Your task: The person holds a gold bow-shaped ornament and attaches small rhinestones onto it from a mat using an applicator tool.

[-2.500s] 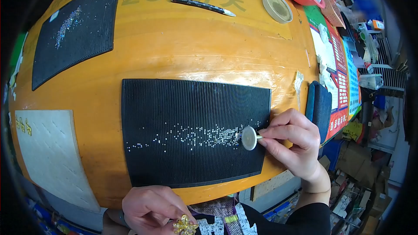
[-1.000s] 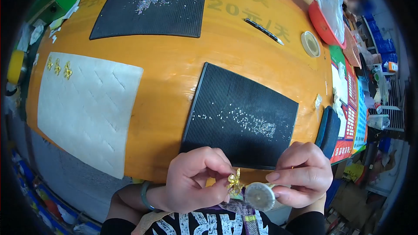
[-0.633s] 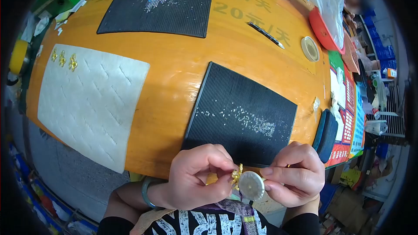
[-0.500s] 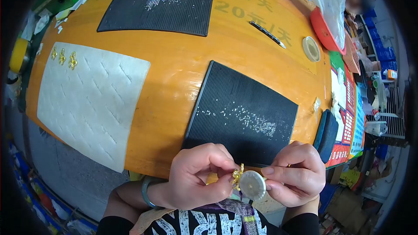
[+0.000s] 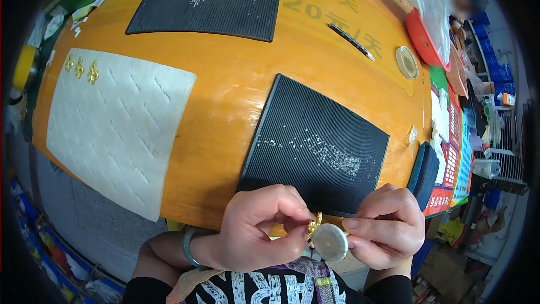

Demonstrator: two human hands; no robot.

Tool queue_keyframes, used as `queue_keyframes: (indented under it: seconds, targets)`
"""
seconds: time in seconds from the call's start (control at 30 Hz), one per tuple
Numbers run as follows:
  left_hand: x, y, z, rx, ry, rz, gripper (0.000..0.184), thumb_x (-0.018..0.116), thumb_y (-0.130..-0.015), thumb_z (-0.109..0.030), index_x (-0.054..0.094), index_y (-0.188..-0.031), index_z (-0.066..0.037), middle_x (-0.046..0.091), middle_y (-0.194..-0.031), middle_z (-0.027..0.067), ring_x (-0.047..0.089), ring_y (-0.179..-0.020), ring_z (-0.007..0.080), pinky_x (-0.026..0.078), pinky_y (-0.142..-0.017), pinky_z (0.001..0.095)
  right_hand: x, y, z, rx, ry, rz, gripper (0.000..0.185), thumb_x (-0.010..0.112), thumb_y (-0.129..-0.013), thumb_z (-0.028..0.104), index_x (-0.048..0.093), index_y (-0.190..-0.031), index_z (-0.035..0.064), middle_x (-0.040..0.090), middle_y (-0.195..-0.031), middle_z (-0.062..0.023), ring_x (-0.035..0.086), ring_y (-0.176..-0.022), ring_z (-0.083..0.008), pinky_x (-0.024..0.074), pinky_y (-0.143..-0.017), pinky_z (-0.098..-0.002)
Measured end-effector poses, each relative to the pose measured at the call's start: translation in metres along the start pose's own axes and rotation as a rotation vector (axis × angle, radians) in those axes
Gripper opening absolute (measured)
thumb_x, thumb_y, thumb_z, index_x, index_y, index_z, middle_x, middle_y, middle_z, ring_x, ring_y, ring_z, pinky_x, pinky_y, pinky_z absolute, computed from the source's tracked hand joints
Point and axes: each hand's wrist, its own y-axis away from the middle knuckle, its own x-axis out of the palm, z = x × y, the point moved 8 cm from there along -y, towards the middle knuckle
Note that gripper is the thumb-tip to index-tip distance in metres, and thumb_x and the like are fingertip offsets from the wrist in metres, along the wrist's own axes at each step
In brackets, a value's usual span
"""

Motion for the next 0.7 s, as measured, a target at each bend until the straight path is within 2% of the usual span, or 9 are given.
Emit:
queue_keyframes:
  seconds: [0.7]
  targets:
    - [-0.0004, -0.0017, 0.0036, -0.003, -0.068, 0.005, 0.015, 0.057, -0.070, 0.011, 0.052, -0.083, 0.005, 0.056, -0.075, 0.0078, 0.055, -0.063, 0.0056, 0.045, -0.052, 0.0165, -0.0026, 0.0006, 0.0025, 0.058, 0.048, -0.032, 0.026, 0.076, -0.055, 0.005, 0.065, -0.079, 0.0002, 0.049, -0.073, -0.0055, 0.052, -0.057, -0.0142, 0.0413, -0.046, -0.0224]
